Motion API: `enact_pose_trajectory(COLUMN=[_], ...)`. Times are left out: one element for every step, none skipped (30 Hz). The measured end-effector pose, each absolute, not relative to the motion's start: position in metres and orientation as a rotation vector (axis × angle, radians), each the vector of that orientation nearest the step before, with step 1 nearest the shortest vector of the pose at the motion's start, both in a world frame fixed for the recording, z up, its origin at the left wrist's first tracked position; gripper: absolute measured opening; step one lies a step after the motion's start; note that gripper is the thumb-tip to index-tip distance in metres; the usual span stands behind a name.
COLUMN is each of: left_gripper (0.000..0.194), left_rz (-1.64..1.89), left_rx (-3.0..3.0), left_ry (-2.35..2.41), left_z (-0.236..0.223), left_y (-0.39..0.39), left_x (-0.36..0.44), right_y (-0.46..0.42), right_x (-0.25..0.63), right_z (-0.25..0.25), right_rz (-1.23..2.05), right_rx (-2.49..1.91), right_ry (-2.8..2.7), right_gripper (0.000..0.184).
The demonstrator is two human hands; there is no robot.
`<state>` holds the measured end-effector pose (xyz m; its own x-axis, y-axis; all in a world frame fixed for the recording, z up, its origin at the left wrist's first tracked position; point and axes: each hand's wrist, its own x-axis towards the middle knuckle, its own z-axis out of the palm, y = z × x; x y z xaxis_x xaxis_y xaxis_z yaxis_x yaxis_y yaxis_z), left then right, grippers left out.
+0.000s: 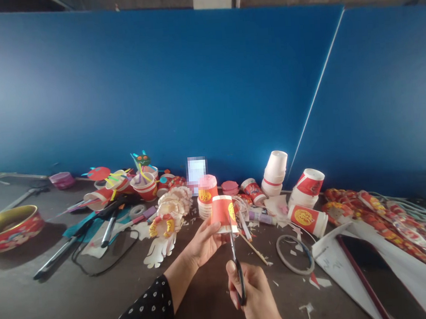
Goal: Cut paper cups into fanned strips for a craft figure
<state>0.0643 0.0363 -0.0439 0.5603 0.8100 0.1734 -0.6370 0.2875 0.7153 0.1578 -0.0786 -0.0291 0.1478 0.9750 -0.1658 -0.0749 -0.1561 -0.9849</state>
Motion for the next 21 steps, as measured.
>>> enact_pose_trajectory(left_gripper=[0.049,0.049,0.049,0.049,0.049,0.049,0.048,0.048,0.048,0.047,0.047,0.047,0.047,0.047,0.047,0.048,0.048,0.049,0.049,0.048,0.048], left_rz=[0.982,0.983,0.981,0.976,0.969,0.962,0.958,0.955,0.955,0.953,0.951,0.947,0.942,0.936,0.932,0.929,0.927,0.928,0.931,0.933,0.934], left_rx=[0.83,0.832,0.838,0.847,0.859,0.872,0.884,0.894,0.902,0.907,0.91,0.911,0.912,0.912,0.91,0.908,0.907,0.906,0.908,0.913,0.919], left_ry=[0.241,0.239,0.235,0.23,0.226,0.225,0.225,0.227,0.229,0.232,0.234,0.234,0.235,0.235,0.236,0.235,0.235,0.235,0.235,0.233,0.229], left_z=[-0.0437,-0.0435,-0.0433,-0.043,-0.0426,-0.0423,-0.042,-0.0417,-0.0415,-0.0412,-0.0411,-0.0409,-0.0409,-0.0408,-0.0409,-0.041,-0.0413,-0.0416,-0.0419,-0.0422,-0.0425], left_y=[0.0362,0.0361,0.0359,0.0356,0.0352,0.0347,0.0342,0.0337,0.0333,0.0329,0.0325,0.0322,0.032,0.0318,0.0318,0.0318,0.0319,0.0321,0.0323,0.0325,0.0328], left_x=[0.0644,0.0646,0.0647,0.0648,0.0648,0.0649,0.065,0.065,0.065,0.0649,0.0648,0.0647,0.0646,0.0645,0.0644,0.0643,0.0643,0.0644,0.0645,0.0647,0.0648], right_y=[-0.0788,-0.0789,-0.0789,-0.0788,-0.0787,-0.0786,-0.0784,-0.0782,-0.0781,-0.0779,-0.0778,-0.0777,-0.0777,-0.0777,-0.0777,-0.0778,-0.0779,-0.078,-0.078,-0.078,-0.0779], right_x=[0.158,0.1582,0.1584,0.1585,0.1586,0.1587,0.1588,0.1589,0.1591,0.1592,0.1594,0.1596,0.1598,0.16,0.1601,0.1601,0.1601,0.1601,0.16,0.16,0.1599], right_z=[-0.0287,-0.0282,-0.0275,-0.0267,-0.026,-0.0253,-0.0248,-0.0243,-0.0239,-0.0235,-0.0231,-0.0226,-0.0221,-0.0215,-0.0211,-0.0208,-0.0207,-0.0209,-0.0215,-0.0223,-0.0233], right_rz=[1.234,1.233,1.233,1.232,1.232,1.233,1.232,1.23,1.227,1.219,1.208,1.197,1.187,1.179,1.174,1.171,1.167,1.161,1.163,1.171,1.184], right_rx=[-1.353,-1.358,-1.361,-1.36,-1.358,-1.356,-1.354,-1.352,-1.35,-1.349,-1.349,-1.349,-1.349,-1.348,-1.346,-1.342,-1.338,-1.334,-1.33,-1.326,-1.321], right_ry=[-0.968,-0.967,-0.966,-0.966,-0.966,-0.964,-0.962,-0.962,-0.964,-0.97,-0.981,-0.996,-1.014,-1.029,-1.043,-1.052,-1.055,-1.05,-1.04,-1.025,-1.01], right_gripper=[0.052,0.051,0.051,0.05,0.051,0.051,0.051,0.052,0.052,0.052,0.052,0.052,0.052,0.052,0.052,0.053,0.053,0.052,0.052,0.051,0.051])
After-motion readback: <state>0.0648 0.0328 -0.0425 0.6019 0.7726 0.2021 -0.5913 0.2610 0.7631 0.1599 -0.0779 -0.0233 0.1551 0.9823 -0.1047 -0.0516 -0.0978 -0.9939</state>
